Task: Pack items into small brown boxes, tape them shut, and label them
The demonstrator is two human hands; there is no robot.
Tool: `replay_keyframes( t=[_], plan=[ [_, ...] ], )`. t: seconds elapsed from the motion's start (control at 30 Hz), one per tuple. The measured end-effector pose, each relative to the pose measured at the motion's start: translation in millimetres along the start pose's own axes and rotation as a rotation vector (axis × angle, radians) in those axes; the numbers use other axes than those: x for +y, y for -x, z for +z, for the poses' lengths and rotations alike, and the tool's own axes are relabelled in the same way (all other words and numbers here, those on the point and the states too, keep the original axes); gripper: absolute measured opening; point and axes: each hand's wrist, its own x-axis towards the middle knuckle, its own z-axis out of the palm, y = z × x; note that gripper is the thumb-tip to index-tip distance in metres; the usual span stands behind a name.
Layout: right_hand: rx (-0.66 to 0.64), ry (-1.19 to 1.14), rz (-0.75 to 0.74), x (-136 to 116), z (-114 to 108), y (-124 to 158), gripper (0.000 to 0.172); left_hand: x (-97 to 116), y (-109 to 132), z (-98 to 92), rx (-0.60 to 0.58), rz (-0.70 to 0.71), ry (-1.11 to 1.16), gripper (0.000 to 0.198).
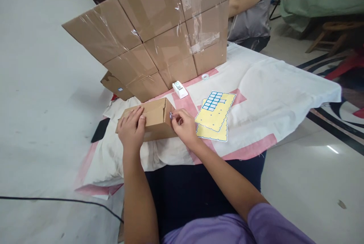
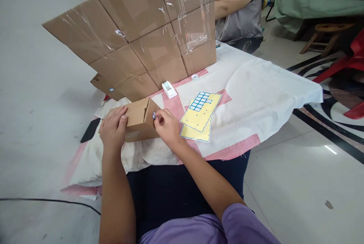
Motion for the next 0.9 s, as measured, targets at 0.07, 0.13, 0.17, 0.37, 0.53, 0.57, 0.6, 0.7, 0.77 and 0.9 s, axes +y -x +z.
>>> replay_keyframes(
  t=[0.07, 0.13, 0.17, 0.37, 0.53, 0.57, 0.6, 0.7, 0.77, 0.9],
  plan=[
    [0.007, -0.005, 0.002, 0.8, 0.5, 0.6, 0.013, -0.1, 0.2, 0.1, -0.001, -0.001, -0.005, 0.041],
    [0.011, 0.001, 0.002, 1.6, 0.8, 1.2, 0.015, -0.5, 0.3, 0.4, 0.0, -0.001, -0.007, 0.041],
    [0.012, 0.006, 0.0, 2.0, 0.8, 1.6, 0.016, -0.8, 0.4, 0.6, 0.003, -0.002, -0.007, 0.041],
    [0.029, 0.042, -0.03, 3.5, 0.5, 3.3, 0.022, -1.9, 0.5, 1.3, 0.006, -0.001, -0.009, 0.04],
    [0.017, 0.069, -0.029, 2.6, 0.9, 4.9, 0.025, -1.0, 0.6, 0.6, 0.002, 0.005, -0.006, 0.041],
    [0.016, 0.073, -0.026, 2.3, 0.9, 5.1, 0.025, -0.8, 0.7, 0.4, 0.002, 0.006, -0.007, 0.042],
    [0.019, 0.074, -0.024, 2.0, 0.7, 5.3, 0.026, -0.7, 0.8, 0.3, 0.001, 0.007, -0.008, 0.042],
    [0.046, 0.084, -0.013, 1.0, -0.7, 5.1, 0.026, -0.7, 1.1, 0.3, 0.005, 0.001, -0.011, 0.042],
    [0.056, 0.089, -0.005, 0.3, -1.7, 4.6, 0.026, -1.1, 1.1, 0.6, 0.01, 0.0, -0.009, 0.041],
    [0.053, 0.1, -0.029, 1.0, -0.7, 4.3, 0.026, -1.1, 1.0, 0.7, 0.012, 0.005, -0.009, 0.041]
  ],
)
